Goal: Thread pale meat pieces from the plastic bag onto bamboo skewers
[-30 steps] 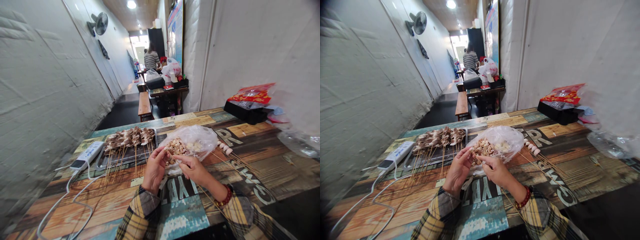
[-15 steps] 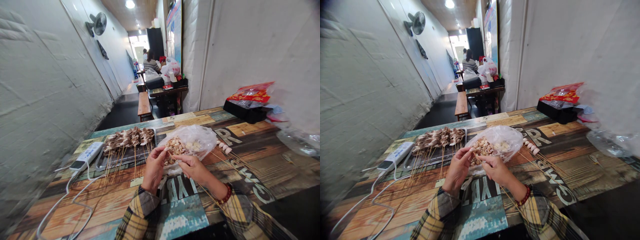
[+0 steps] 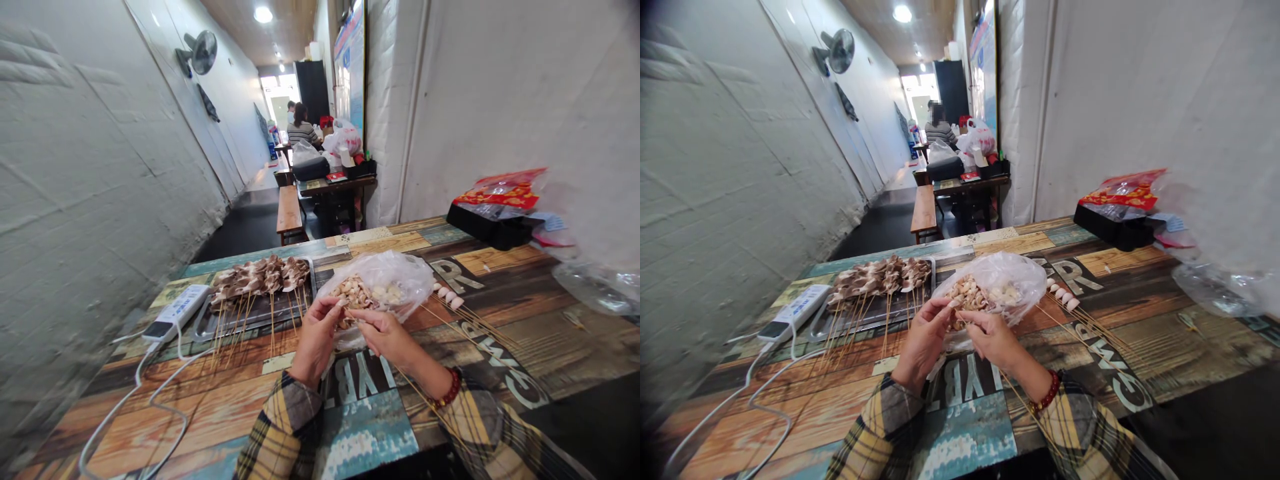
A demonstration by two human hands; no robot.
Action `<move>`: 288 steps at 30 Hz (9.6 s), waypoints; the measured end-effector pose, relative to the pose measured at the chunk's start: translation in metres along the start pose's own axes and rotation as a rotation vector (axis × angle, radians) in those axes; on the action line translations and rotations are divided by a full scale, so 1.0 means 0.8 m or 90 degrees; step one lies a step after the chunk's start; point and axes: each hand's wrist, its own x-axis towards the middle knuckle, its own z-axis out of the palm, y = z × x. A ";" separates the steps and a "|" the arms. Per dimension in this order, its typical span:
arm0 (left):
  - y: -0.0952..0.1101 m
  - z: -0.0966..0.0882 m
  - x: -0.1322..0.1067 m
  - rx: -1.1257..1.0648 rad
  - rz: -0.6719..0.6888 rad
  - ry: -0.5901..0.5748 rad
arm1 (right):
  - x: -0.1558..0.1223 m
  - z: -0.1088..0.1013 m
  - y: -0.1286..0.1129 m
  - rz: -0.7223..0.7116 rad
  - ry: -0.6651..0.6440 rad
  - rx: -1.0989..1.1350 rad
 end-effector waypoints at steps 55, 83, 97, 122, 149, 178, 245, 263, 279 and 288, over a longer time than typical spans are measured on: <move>-0.004 -0.012 0.009 0.176 0.056 0.018 | 0.029 -0.023 0.019 -0.006 0.242 0.017; 0.002 0.022 0.122 1.139 0.209 -0.205 | 0.040 -0.024 0.029 -0.083 0.235 -0.123; 0.015 0.009 0.102 0.917 0.184 -0.072 | 0.035 -0.032 0.020 -0.069 0.259 -0.108; 0.006 -0.004 -0.001 -0.081 -0.102 -0.034 | 0.013 -0.016 0.011 -0.089 0.081 0.002; 0.005 -0.009 -0.002 -0.021 -0.033 -0.016 | 0.006 -0.008 0.008 -0.081 0.028 0.070; 0.006 -0.012 0.000 -0.130 -0.035 0.017 | 0.000 0.006 0.003 -0.103 -0.036 -0.073; -0.001 -0.009 0.002 -0.028 0.000 0.045 | -0.003 0.009 -0.004 -0.112 0.065 -0.204; -0.005 0.001 -0.004 0.041 -0.005 0.022 | 0.002 0.027 0.004 -0.154 0.152 -0.251; -0.012 -0.012 0.002 0.011 -0.031 -0.035 | 0.017 0.069 0.018 -0.128 0.281 -0.099; -0.017 -0.012 0.000 -0.018 -0.006 -0.035 | -0.009 0.080 0.027 -0.130 0.267 -0.157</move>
